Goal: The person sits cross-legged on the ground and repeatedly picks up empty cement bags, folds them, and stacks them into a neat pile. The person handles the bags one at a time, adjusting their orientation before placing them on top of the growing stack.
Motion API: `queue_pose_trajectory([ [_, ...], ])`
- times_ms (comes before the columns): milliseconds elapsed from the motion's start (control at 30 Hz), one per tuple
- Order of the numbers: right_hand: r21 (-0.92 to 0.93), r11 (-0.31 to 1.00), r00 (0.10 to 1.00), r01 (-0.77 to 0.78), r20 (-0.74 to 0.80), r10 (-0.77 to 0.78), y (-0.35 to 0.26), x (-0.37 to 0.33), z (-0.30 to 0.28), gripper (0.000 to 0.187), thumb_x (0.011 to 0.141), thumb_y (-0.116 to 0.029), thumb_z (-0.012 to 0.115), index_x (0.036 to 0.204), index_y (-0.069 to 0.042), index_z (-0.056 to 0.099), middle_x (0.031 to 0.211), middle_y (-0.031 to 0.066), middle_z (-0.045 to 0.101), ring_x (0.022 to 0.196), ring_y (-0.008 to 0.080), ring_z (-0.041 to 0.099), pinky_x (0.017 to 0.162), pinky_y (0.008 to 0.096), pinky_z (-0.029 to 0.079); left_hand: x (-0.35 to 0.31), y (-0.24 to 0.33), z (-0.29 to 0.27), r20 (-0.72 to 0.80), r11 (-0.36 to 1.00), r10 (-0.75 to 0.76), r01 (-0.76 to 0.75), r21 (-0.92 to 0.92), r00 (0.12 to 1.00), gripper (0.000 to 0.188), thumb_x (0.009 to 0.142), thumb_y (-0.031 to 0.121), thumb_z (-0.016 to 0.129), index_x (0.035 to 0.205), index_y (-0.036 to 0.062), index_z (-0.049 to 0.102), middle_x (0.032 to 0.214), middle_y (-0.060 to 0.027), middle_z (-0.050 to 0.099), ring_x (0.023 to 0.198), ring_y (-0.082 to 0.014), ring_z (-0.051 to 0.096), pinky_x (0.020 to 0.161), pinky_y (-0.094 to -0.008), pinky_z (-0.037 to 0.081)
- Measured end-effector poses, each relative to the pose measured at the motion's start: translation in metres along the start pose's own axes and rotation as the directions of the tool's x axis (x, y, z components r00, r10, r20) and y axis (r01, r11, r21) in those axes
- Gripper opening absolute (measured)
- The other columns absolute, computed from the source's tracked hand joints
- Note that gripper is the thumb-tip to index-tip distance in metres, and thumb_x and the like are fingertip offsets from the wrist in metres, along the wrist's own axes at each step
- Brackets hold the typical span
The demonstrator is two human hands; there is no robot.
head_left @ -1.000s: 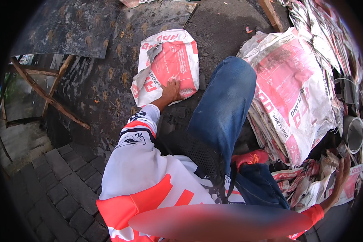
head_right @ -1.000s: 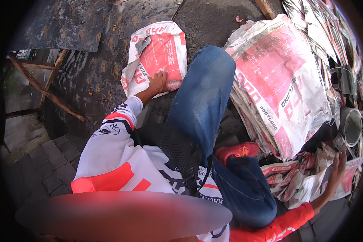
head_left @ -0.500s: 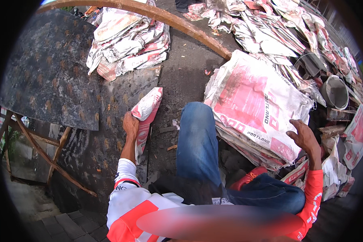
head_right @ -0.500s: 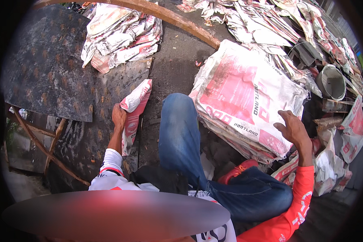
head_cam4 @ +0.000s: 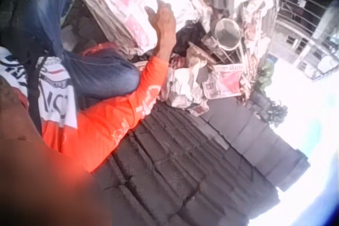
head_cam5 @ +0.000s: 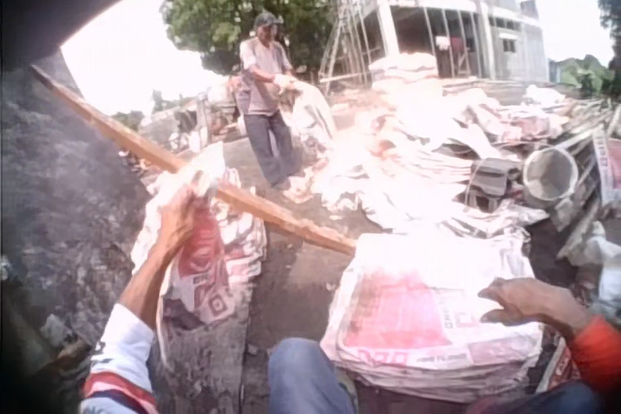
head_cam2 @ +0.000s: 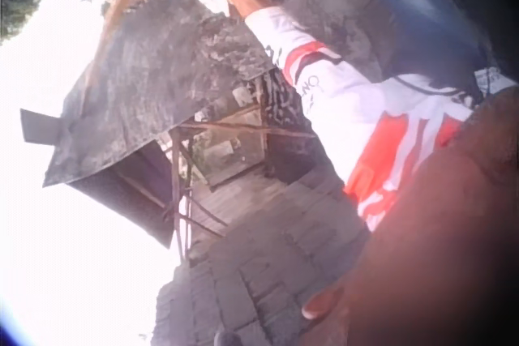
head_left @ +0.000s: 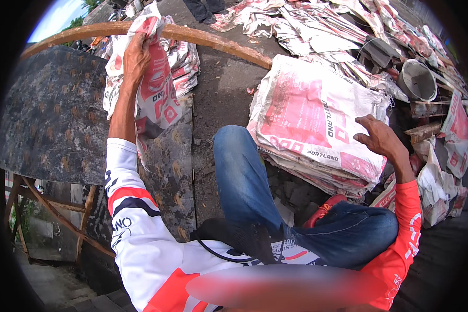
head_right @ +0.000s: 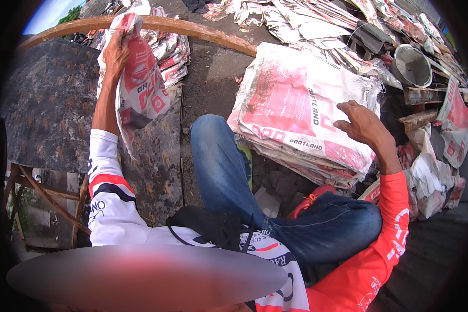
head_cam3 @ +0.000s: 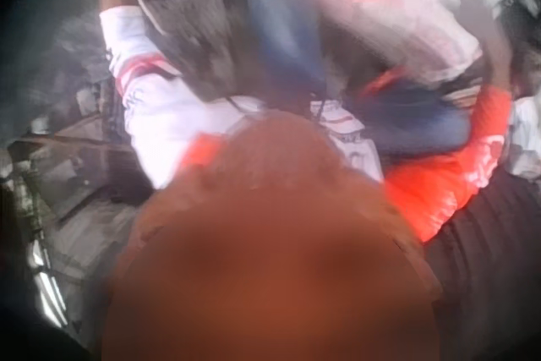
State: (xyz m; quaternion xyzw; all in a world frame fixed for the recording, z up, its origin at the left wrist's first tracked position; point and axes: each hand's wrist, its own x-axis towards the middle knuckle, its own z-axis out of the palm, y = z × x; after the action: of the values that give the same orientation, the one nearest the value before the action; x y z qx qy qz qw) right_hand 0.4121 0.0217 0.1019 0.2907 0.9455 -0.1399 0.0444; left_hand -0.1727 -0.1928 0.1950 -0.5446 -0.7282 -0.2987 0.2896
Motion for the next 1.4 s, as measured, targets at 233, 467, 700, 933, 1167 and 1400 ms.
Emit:
queue_pose_trajectory([
  [233, 0.013, 1.000, 0.998, -0.024, -0.065, 0.025, 0.022, -0.012, 0.003, 0.050, 0.089, -0.032, 0.066, 0.126, 0.001, 0.057, 0.122, 0.0218, 0.060, 0.111, 0.0388, 0.059, 0.094, 0.0444, 0.048, 0.097, 0.172, 0.051, -0.043, 0.830, 0.500, -0.493, -0.260, 0.865, 0.021, 0.095, 0.016, 0.053, 0.109, 0.0031, 0.061, 0.101, -0.0166, 0.067, 0.085, -0.0320, 0.064, 0.074, -0.0405, 0.050],
  [467, 0.796, 0.462, 0.748, -0.391, -0.017, 0.663, 0.087, -0.033, 0.007, 0.100, 0.083, -0.082, 0.040, 0.139, 0.000, 0.047, 0.124, 0.0216, 0.061, 0.106, 0.0326, 0.062, 0.075, 0.0472, 0.055, -0.040, 0.399, 0.149, 0.178, 0.686, 0.655, -0.478, -0.549, 0.735, 0.023, 0.084, 0.003, 0.054, 0.106, 0.0023, 0.059, 0.103, -0.0174, 0.061, 0.090, -0.0391, 0.065, 0.074, -0.0490, 0.054],
  [700, 0.784, 0.095, 0.645, -0.613, 0.428, 0.633, 0.107, -0.046, 0.107, 0.087, 0.085, -0.059, 0.064, 0.136, 0.008, 0.041, 0.121, 0.0293, 0.055, 0.100, 0.0409, 0.063, 0.062, 0.0594, 0.056, -0.135, 0.419, 0.223, 0.522, 0.628, 0.753, -0.202, -0.752, 0.400, 0.076, 0.081, 0.062, 0.065, 0.125, 0.0001, 0.058, 0.125, -0.0203, 0.059, 0.112, -0.0374, 0.060, 0.091, -0.0485, 0.050],
  [933, 0.781, 0.166, 0.663, -0.602, 0.373, 0.650, 0.115, -0.048, 0.125, 0.061, 0.090, -0.040, 0.062, 0.121, 0.012, 0.052, 0.101, 0.0232, 0.064, 0.072, 0.0283, 0.070, 0.044, 0.0387, 0.055, -0.119, 0.174, 0.302, 0.922, 0.868, -0.260, 0.487, 0.093, 0.286, 0.079, 0.083, 0.058, 0.065, 0.123, -0.0098, 0.059, 0.118, -0.0299, 0.063, 0.109, -0.0378, 0.063, 0.092, -0.0423, 0.049],
  [1167, 0.717, 0.610, 0.761, -0.337, -0.175, 0.625, 0.094, -0.010, 0.064, 0.038, 0.093, -0.027, 0.047, 0.103, 0.007, 0.060, 0.074, 0.0148, 0.067, 0.057, 0.0211, 0.068, 0.045, 0.0310, 0.053, -0.165, 0.107, 0.325, 0.890, 0.724, -0.425, 0.653, 0.222, 0.169, 0.055, 0.079, 0.032, 0.073, 0.114, -0.0096, 0.063, 0.113, -0.0223, 0.064, 0.095, -0.0345, 0.063, 0.074, -0.0486, 0.049],
  [1400, 0.751, 0.620, 0.701, -0.230, -0.314, 0.640, 0.134, -0.083, 0.023, 0.029, 0.096, -0.025, 0.052, 0.106, 0.000, 0.063, 0.076, 0.0066, 0.068, 0.052, 0.0128, 0.062, 0.040, 0.0245, 0.044, -0.114, 0.120, 0.236, 0.902, 0.628, -0.271, 0.772, -0.099, 0.336, 0.030, 0.078, 0.023, 0.069, 0.087, -0.0060, 0.068, 0.071, -0.0078, 0.064, 0.059, -0.0217, 0.057, 0.051, -0.0371, 0.044],
])
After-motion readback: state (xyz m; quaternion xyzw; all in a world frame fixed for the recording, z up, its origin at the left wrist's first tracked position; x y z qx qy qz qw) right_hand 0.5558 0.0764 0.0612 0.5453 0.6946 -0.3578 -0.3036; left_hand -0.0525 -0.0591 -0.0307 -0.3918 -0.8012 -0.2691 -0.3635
